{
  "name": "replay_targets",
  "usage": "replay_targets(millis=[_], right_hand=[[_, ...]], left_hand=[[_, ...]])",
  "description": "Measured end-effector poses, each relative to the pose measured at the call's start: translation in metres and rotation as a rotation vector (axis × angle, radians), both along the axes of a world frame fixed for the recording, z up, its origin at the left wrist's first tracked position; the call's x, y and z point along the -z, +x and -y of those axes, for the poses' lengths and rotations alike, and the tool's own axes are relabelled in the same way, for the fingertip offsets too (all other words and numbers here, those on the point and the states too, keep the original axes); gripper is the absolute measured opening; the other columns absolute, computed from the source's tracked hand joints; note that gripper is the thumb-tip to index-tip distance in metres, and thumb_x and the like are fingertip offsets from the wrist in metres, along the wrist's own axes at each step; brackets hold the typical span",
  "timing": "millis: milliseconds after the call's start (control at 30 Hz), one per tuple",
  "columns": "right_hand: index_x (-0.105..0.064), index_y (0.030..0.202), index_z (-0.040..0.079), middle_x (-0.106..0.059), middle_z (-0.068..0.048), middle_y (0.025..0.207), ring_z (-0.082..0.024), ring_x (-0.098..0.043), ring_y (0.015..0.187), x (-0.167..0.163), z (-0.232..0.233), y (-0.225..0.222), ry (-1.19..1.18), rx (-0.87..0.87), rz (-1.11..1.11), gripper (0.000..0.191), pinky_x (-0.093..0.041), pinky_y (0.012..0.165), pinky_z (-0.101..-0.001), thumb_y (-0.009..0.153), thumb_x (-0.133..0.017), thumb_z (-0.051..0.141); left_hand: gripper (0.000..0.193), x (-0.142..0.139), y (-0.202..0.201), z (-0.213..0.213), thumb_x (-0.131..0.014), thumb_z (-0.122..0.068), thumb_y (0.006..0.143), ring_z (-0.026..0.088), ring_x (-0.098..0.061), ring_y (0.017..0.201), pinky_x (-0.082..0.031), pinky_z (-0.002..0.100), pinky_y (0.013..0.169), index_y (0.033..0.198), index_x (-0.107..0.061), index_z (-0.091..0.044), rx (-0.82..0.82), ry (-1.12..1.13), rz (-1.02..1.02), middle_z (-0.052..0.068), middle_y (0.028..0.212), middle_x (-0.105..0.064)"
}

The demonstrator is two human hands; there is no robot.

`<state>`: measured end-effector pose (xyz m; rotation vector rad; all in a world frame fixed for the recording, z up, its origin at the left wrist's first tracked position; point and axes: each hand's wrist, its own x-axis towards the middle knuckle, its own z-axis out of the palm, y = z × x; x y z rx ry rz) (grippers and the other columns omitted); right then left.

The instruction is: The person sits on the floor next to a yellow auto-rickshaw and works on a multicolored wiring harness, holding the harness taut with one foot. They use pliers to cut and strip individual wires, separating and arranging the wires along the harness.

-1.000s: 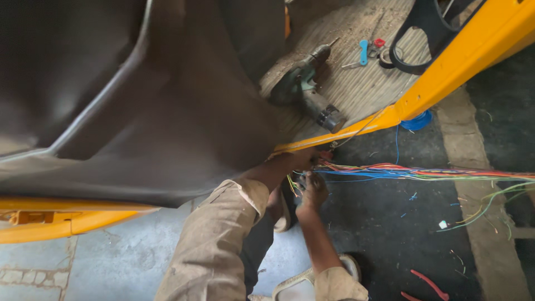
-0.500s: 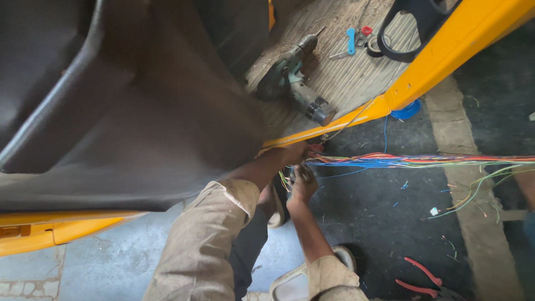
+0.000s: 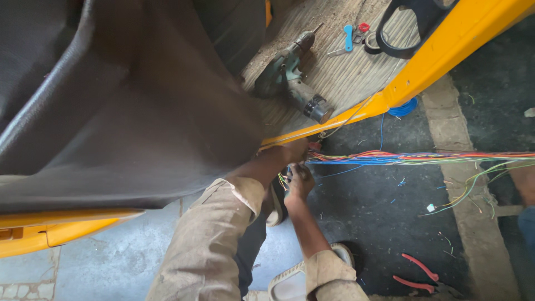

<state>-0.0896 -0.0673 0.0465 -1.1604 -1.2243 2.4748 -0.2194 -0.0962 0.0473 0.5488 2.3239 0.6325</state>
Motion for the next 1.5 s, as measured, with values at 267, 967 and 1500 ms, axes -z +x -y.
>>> replay_targets(millis=[267, 967, 1500], right_hand=[[-0.077, 0.109, 0.007, -0.073, -0.006, 0.105, -0.020, -0.067, 0.093, 0.033, -0.058, 0.042, 0.870, -0.176, 0.097, 0.012, -0.050, 0.082, -0.0346, 0.098, -0.074, 0.011], [-0.073, 0.101, 0.009, -0.072, -0.006, 0.091, -0.020, -0.069, 0.076, 0.069, -0.310, 0.195, 0.178, 0.891, 0.748, 0.014, -0.058, 0.071, -0.0354, 0.087, -0.073, 0.013], [-0.064, 0.109, 0.012, -0.069, -0.010, 0.091, -0.021, -0.069, 0.073, -0.018, -0.092, 0.108, -0.285, -0.464, 0.119, 0.021, -0.056, 0.064, -0.0364, 0.093, -0.075, 0.020]], left_hand=[[0.026, 0.009, 0.004, -0.005, -0.062, -0.024, 0.091, 0.034, -0.069, 0.099, -0.053, 0.049, 0.086, 0.113, -0.075, -0.027, 0.295, -0.090, -0.526, 0.011, 0.101, -0.074], [0.039, 0.007, 0.004, -0.014, -0.066, -0.019, 0.084, 0.035, -0.071, 0.091, -0.053, 0.048, 0.083, 0.121, -0.075, -0.026, 0.300, -0.137, -0.336, 0.018, 0.100, -0.075], [0.043, 0.006, 0.000, -0.013, -0.058, -0.033, 0.091, 0.043, -0.068, 0.099, -0.049, 0.057, 0.090, 0.133, -0.063, -0.024, 0.523, -0.231, -0.440, 0.019, 0.107, -0.072]])
